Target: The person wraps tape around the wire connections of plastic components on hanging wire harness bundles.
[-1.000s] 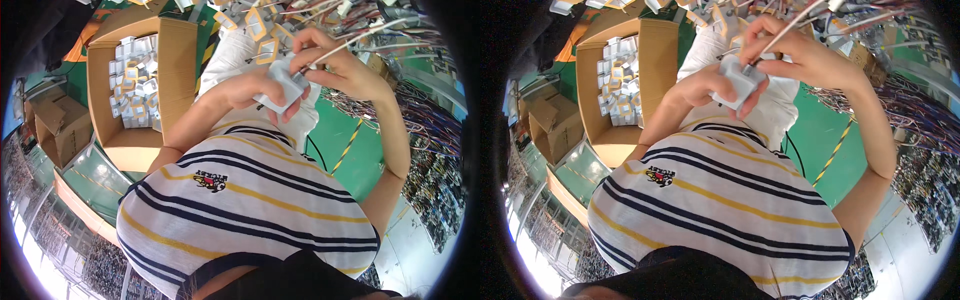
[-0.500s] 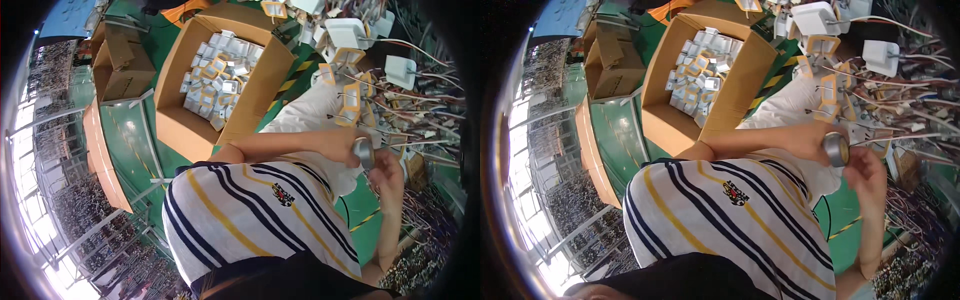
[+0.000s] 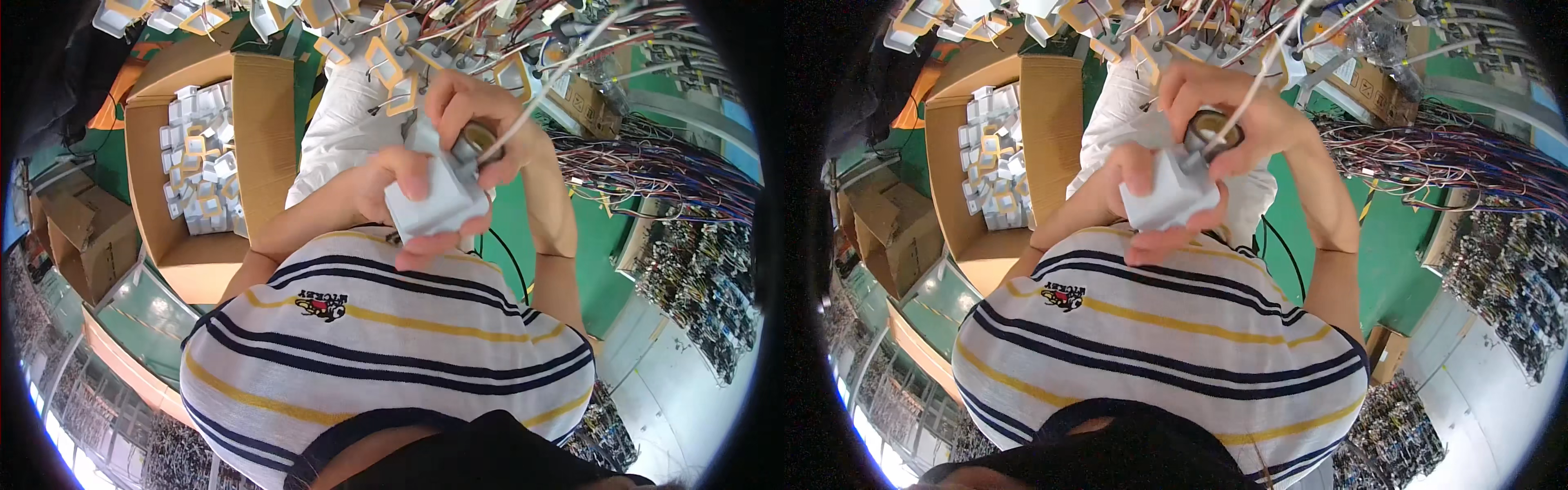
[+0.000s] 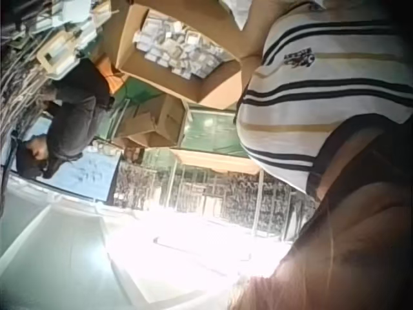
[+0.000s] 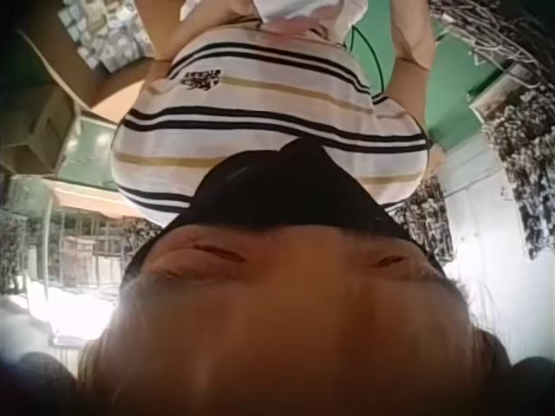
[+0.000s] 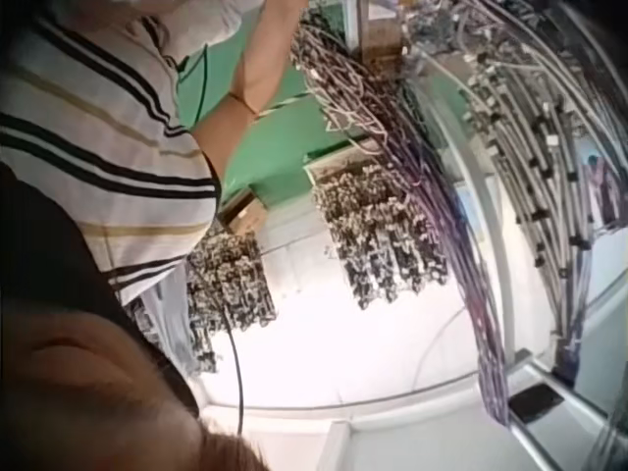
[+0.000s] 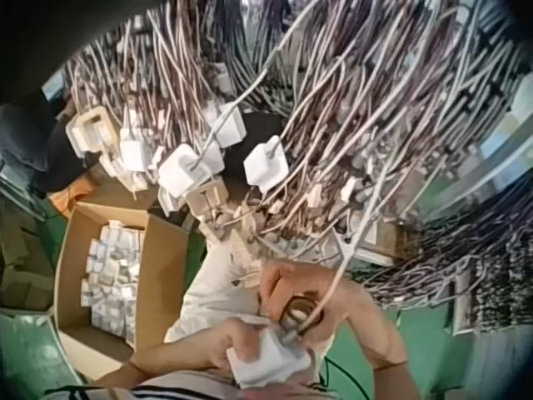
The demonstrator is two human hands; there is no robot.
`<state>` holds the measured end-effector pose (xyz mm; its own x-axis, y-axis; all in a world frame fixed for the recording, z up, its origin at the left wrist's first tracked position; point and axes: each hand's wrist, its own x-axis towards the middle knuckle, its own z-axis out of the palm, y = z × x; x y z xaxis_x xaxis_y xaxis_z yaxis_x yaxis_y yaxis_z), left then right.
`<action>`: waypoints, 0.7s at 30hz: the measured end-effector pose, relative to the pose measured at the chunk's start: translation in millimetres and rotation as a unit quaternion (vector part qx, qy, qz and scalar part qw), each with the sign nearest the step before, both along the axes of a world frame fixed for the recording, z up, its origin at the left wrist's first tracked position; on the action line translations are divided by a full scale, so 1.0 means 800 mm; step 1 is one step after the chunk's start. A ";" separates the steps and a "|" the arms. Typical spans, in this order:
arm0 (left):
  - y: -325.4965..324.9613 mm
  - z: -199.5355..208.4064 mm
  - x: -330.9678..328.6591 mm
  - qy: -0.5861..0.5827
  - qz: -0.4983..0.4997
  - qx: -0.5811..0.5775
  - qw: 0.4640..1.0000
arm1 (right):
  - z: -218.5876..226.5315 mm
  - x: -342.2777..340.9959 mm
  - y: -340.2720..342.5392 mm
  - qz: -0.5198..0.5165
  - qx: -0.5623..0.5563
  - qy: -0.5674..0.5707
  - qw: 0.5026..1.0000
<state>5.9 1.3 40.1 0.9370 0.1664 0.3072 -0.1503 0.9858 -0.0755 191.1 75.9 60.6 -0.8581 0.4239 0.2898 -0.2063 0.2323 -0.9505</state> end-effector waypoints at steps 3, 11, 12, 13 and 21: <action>0.012 -0.011 -0.014 0.025 0.039 0.087 0.995 | -0.003 0.023 -0.012 -0.059 0.011 -0.030 0.998; 0.011 -0.022 -0.011 0.520 0.410 0.486 0.570 | 0.037 0.009 -0.095 -0.323 -0.229 -0.053 0.917; 0.009 -0.006 -0.017 0.574 0.303 0.453 0.611 | 0.046 0.010 -0.094 -0.315 -0.305 -0.046 0.898; 0.008 -0.008 -0.017 0.573 0.300 0.455 0.612 | 0.049 0.010 -0.095 -0.304 -0.379 -0.038 0.873; 0.003 -0.009 -0.016 0.413 0.131 0.391 0.812 | 0.023 0.021 -0.047 -0.143 0.002 -0.117 0.983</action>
<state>-7.1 3.6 33.1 0.8414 0.4491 -0.3007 -0.0427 0.6099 0.7914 207.7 38.0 78.8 -0.7472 0.6569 0.1009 0.0916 0.2521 -0.9633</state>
